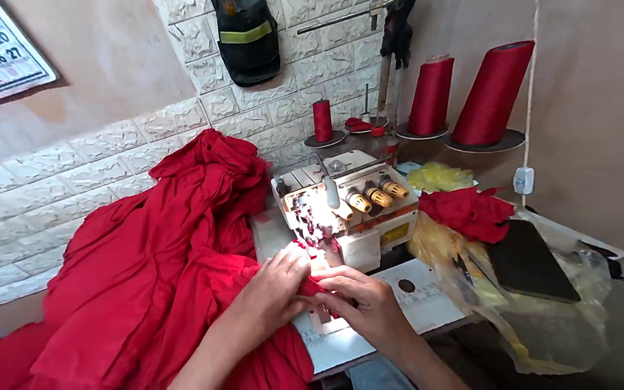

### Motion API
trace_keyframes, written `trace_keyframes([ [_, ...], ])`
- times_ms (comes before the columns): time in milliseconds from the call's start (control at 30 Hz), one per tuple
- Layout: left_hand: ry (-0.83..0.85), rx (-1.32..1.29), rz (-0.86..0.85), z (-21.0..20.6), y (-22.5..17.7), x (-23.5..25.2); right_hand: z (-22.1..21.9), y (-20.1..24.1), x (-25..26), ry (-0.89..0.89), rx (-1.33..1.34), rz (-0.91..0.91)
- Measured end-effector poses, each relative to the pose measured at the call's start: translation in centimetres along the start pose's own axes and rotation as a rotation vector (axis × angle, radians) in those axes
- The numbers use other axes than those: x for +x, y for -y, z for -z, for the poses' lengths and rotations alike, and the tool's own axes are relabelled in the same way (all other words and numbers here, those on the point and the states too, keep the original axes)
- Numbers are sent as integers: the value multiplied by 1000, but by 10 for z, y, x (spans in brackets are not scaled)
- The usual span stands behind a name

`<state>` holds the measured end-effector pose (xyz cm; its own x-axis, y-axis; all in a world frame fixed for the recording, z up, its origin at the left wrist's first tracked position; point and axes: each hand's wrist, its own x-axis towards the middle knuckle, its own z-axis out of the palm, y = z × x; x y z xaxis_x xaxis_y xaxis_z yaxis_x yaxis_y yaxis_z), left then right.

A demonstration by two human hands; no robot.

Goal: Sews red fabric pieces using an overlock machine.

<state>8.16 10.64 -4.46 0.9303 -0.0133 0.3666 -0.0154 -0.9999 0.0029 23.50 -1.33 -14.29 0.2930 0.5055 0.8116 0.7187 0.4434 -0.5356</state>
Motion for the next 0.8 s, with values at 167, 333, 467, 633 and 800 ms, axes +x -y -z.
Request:
trace_keyframes([
  [167, -197, 69, 21, -22, 2, -11, -4, 0, -7, -83, -6, -21],
  [333, -298, 108, 125, -29, -4, -9, -7, -4, 0, -134, -155, -28],
  [467, -314, 138, 214, -29, -4, 0, -6, 1, 9, -88, -320, -51],
  [633, -313, 173, 286, -31, 6, 9, -7, 4, 7, -43, -284, -98],
  [800, -230, 94, 525, -24, 8, 17, -9, 6, -4, -31, -212, -79],
])
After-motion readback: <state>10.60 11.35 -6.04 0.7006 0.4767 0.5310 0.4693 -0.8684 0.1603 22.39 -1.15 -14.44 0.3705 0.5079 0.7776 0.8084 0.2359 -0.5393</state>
